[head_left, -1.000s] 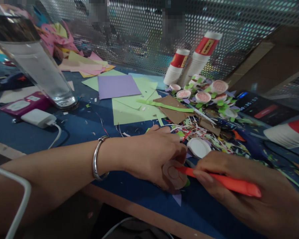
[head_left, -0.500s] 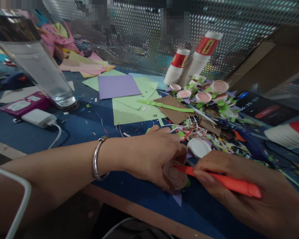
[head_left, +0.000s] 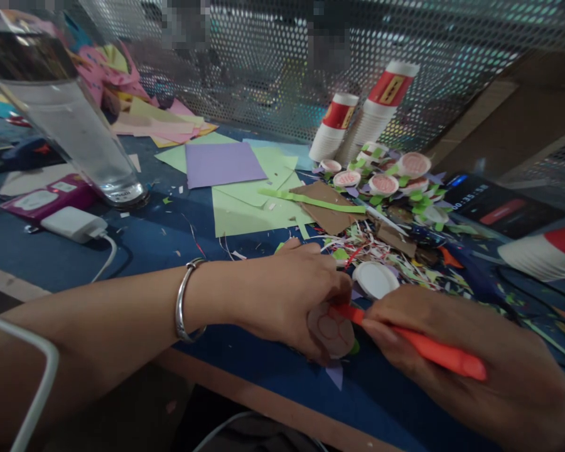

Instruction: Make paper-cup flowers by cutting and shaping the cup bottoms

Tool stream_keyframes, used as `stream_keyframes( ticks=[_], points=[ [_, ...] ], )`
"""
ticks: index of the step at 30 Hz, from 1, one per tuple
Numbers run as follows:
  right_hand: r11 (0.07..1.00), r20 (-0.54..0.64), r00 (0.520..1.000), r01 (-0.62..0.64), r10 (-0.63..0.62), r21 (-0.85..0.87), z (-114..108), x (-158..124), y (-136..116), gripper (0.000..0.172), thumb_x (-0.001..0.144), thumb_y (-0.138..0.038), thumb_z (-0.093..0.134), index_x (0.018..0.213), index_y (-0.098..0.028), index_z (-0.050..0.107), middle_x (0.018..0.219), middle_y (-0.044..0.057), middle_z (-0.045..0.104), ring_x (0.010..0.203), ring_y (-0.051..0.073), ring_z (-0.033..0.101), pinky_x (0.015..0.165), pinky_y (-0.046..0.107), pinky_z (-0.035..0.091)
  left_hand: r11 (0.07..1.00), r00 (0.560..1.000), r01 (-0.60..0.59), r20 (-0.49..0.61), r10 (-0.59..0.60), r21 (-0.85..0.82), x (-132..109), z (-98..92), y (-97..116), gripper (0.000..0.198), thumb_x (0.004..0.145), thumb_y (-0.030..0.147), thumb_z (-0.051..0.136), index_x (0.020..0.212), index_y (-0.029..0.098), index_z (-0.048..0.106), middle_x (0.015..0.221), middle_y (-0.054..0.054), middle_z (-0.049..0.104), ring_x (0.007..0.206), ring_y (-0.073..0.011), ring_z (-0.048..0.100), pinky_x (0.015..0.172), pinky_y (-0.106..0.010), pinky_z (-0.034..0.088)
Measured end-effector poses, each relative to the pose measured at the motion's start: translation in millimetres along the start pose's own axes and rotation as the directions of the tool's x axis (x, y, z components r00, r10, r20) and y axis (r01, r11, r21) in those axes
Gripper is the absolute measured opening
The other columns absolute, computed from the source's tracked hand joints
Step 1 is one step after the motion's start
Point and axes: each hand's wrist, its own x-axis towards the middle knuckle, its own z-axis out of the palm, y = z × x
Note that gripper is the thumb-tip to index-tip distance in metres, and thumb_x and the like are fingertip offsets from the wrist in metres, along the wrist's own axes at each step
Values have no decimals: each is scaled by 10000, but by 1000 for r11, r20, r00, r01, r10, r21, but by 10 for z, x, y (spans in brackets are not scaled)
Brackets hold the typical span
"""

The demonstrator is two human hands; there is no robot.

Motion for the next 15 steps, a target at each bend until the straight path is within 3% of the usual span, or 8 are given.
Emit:
stream_keyframes(
  ticks=[4, 7, 15],
  points=[
    [991, -91, 994, -41, 52, 126, 43, -27, -8, 135, 999, -258, 561, 881, -274, 624, 686, -33, 687, 552, 123, 636, 567, 243, 503, 1000, 1000, -19, -6, 19, -9, -7, 4, -7, 493, 719, 484, 813, 1075, 170, 684, 1020, -64, 654, 948, -262, 557, 769, -349, 357],
    [981, -88, 995, -37, 54, 190, 67, -31, -11, 104, 983, -239, 587, 894, -277, 626, 699, -40, 695, 556, 112, 641, 562, 229, 505, 1000, 1000, -26, -10, 26, -5, -12, 8, -14, 489, 721, 492, 820, 1064, 174, 676, 1021, -64, 657, 942, -258, 557, 772, -345, 355],
    [993, -83, 996, -4, 14, 119, 48, 77, -60, 153, 1008, -311, 576, 881, -247, 633, 705, -42, 737, 575, 90, 690, 541, 195, 502, 996, 996, -73, -55, 70, -57, -6, 20, -23, 482, 709, 444, 848, 1013, 161, 603, 1022, -46, 682, 892, -228, 558, 777, -331, 360]
  ],
)
